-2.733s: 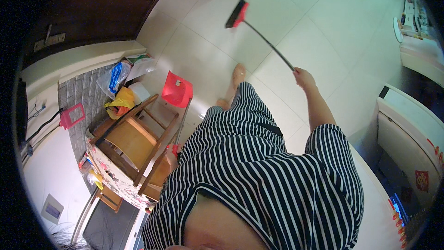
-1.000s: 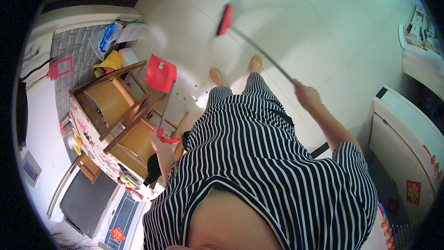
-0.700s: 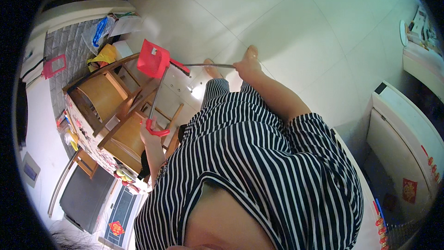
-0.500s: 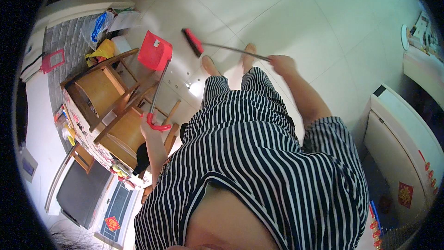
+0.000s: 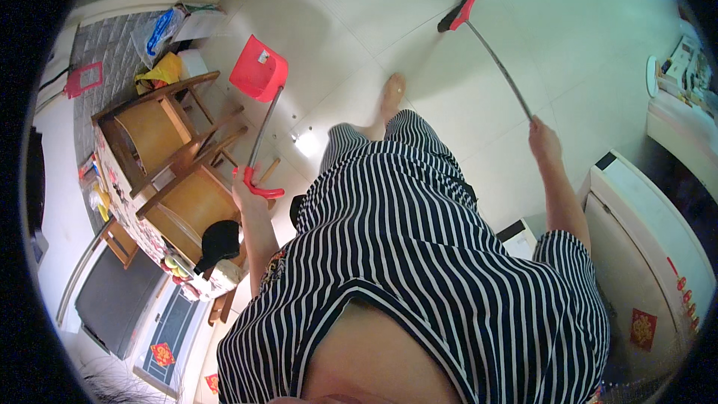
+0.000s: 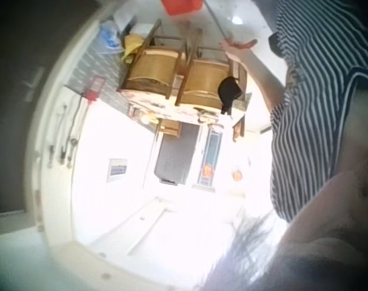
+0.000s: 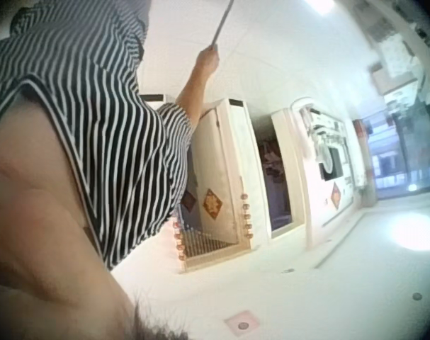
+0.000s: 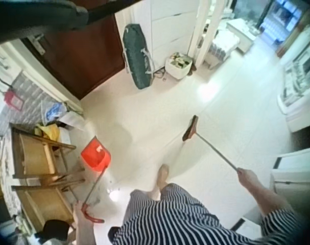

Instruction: The person sweeps the floor using a broom and a dustpan, moving a chair aside to reach underneath and collecting debris into the dustpan.

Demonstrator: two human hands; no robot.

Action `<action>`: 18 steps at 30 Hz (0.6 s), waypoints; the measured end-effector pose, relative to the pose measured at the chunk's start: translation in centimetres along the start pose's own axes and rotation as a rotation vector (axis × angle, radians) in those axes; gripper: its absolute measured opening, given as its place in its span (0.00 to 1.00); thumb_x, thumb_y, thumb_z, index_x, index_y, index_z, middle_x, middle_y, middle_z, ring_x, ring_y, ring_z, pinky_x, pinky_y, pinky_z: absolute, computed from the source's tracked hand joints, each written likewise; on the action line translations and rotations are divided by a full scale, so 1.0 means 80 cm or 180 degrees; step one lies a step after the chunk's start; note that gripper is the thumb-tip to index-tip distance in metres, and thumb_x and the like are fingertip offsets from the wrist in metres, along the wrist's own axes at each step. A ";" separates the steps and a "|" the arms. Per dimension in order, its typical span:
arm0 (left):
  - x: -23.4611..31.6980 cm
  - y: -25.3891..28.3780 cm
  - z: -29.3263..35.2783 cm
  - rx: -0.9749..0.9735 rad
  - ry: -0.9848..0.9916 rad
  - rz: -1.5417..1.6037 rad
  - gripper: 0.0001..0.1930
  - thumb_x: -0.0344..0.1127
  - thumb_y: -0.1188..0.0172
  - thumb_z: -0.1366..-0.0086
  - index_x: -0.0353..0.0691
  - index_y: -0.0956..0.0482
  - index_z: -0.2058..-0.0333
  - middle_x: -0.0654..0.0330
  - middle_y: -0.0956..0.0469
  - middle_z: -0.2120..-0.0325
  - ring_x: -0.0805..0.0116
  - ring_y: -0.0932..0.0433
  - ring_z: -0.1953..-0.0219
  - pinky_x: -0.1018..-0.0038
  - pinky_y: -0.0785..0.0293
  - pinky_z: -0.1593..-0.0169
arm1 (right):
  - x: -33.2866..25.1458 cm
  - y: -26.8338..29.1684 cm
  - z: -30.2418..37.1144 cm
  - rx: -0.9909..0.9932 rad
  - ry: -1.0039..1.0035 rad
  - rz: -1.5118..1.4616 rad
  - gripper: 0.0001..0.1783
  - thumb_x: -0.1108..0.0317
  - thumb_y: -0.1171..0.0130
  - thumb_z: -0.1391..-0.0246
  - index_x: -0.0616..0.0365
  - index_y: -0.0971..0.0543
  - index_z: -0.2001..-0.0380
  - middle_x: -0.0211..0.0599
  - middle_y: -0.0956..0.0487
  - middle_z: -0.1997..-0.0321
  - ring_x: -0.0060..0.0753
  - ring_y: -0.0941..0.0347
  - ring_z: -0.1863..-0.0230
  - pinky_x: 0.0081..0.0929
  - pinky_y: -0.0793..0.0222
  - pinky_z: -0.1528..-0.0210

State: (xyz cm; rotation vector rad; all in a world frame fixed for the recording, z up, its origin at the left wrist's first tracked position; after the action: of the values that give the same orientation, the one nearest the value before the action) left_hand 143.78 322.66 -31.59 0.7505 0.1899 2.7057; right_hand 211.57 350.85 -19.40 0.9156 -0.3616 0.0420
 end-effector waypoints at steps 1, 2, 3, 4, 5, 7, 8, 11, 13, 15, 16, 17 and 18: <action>-0.002 -0.006 -0.005 0.0034 -0.0081 -0.0021 0.12 0.37 0.44 0.34 0.36 0.30 0.58 0.57 0.23 0.66 0.66 0.20 0.68 0.83 0.42 0.82 | 0.009 -0.019 0.009 0.0213 0.0201 -0.0219 0.20 0.53 0.57 0.37 0.47 0.24 0.50 0.53 0.21 0.58 0.58 0.25 0.57 0.50 0.30 0.54; -0.003 -0.012 -0.013 -0.0028 -0.0102 -0.0018 0.12 0.37 0.44 0.34 0.36 0.30 0.58 0.57 0.23 0.66 0.66 0.20 0.68 0.83 0.42 0.82 | -0.001 -0.019 0.030 0.0087 0.0180 -0.0249 0.20 0.53 0.58 0.37 0.48 0.24 0.50 0.53 0.21 0.59 0.59 0.25 0.58 0.50 0.29 0.54; -0.006 -0.014 -0.020 -0.0003 -0.0014 0.0004 0.11 0.37 0.44 0.35 0.36 0.30 0.59 0.58 0.24 0.68 0.65 0.21 0.68 0.83 0.42 0.82 | -0.013 -0.021 0.054 -0.0037 0.0156 -0.0285 0.20 0.53 0.58 0.37 0.48 0.24 0.50 0.53 0.21 0.60 0.60 0.25 0.59 0.51 0.29 0.55; -0.011 -0.017 -0.028 0.0002 0.0087 0.0016 0.11 0.37 0.43 0.35 0.36 0.30 0.61 0.58 0.24 0.70 0.65 0.21 0.69 0.82 0.43 0.82 | -0.015 -0.032 0.079 0.0061 0.0360 -0.0354 0.20 0.53 0.59 0.37 0.46 0.25 0.50 0.52 0.21 0.60 0.59 0.24 0.60 0.51 0.29 0.56; -0.011 -0.020 -0.035 -0.0080 0.0053 0.0010 0.11 0.37 0.43 0.35 0.36 0.30 0.61 0.58 0.24 0.70 0.65 0.21 0.69 0.82 0.43 0.82 | -0.030 -0.033 0.100 0.0166 0.0580 -0.0437 0.20 0.53 0.59 0.37 0.45 0.25 0.49 0.52 0.20 0.61 0.59 0.24 0.61 0.51 0.28 0.57; -0.009 -0.021 -0.051 -0.0224 0.0000 -0.0156 0.10 0.37 0.43 0.35 0.37 0.30 0.64 0.58 0.24 0.72 0.66 0.21 0.69 0.81 0.45 0.83 | -0.075 -0.033 0.129 -0.0404 0.0481 -0.0143 0.19 0.52 0.58 0.37 0.40 0.26 0.48 0.50 0.20 0.62 0.56 0.23 0.61 0.49 0.28 0.59; -0.011 -0.022 -0.058 -0.0264 -0.0011 -0.0168 0.09 0.37 0.43 0.36 0.39 0.31 0.66 0.57 0.23 0.73 0.70 0.23 0.74 0.81 0.46 0.84 | -0.091 -0.038 0.133 -0.0573 0.0471 -0.0024 0.19 0.52 0.58 0.37 0.36 0.27 0.46 0.47 0.19 0.63 0.52 0.22 0.62 0.47 0.27 0.60; -0.018 -0.024 -0.084 -0.0442 0.0076 -0.0141 0.09 0.38 0.43 0.36 0.39 0.31 0.67 0.57 0.22 0.72 0.74 0.27 0.79 0.82 0.47 0.84 | -0.155 -0.044 0.126 -0.0677 0.0710 0.0071 0.14 0.54 0.53 0.39 0.33 0.23 0.52 0.42 0.19 0.69 0.47 0.22 0.65 0.42 0.28 0.64; -0.006 -0.047 -0.068 -0.0505 0.0123 -0.0267 0.09 0.39 0.45 0.36 0.41 0.31 0.67 0.57 0.21 0.72 0.77 0.34 0.83 0.81 0.46 0.84 | -0.179 -0.064 0.106 -0.0726 0.0960 0.0357 0.12 0.56 0.51 0.41 0.36 0.22 0.56 0.39 0.19 0.69 0.45 0.21 0.65 0.43 0.28 0.65; 0.003 -0.064 -0.062 -0.0531 0.0248 -0.0441 0.08 0.40 0.47 0.35 0.43 0.30 0.66 0.57 0.20 0.71 0.78 0.39 0.84 0.80 0.43 0.82 | -0.176 -0.062 0.085 -0.0606 0.0963 0.0426 0.10 0.58 0.49 0.43 0.38 0.22 0.58 0.38 0.19 0.69 0.43 0.21 0.65 0.43 0.28 0.66; 0.010 -0.075 -0.048 -0.0548 0.0223 -0.0448 0.08 0.40 0.47 0.35 0.43 0.30 0.66 0.57 0.20 0.71 0.78 0.39 0.84 0.80 0.43 0.82 | -0.166 -0.064 0.073 -0.0659 0.0841 0.0461 0.11 0.59 0.48 0.44 0.38 0.21 0.58 0.37 0.18 0.69 0.43 0.21 0.64 0.42 0.28 0.65; 0.016 -0.080 -0.023 -0.0312 0.0353 -0.0405 0.08 0.41 0.47 0.34 0.44 0.30 0.65 0.57 0.20 0.69 0.78 0.40 0.84 0.80 0.42 0.81 | -0.146 -0.068 0.062 -0.0315 0.0839 0.0220 0.11 0.59 0.47 0.44 0.36 0.21 0.58 0.35 0.18 0.67 0.43 0.21 0.63 0.42 0.27 0.63; 0.015 -0.092 -0.013 -0.0136 0.0514 -0.0420 0.07 0.41 0.48 0.34 0.45 0.30 0.65 0.56 0.19 0.68 0.78 0.42 0.85 0.80 0.41 0.80 | -0.118 -0.065 0.059 -0.0320 0.0635 0.0170 0.12 0.58 0.47 0.44 0.36 0.20 0.57 0.35 0.18 0.65 0.43 0.21 0.62 0.42 0.27 0.62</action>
State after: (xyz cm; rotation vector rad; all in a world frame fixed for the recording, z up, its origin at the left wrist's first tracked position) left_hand 144.24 329.93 -33.49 0.4892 0.2110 2.6349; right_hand 202.32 345.06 -23.80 0.7944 -0.2008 0.1616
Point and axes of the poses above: each hand's wrist, its own z-axis away from the middle knuckle, its own y-axis out of the back of the hand, x = y × z, the point moved 6 cm from there along -z, towards the middle knuckle
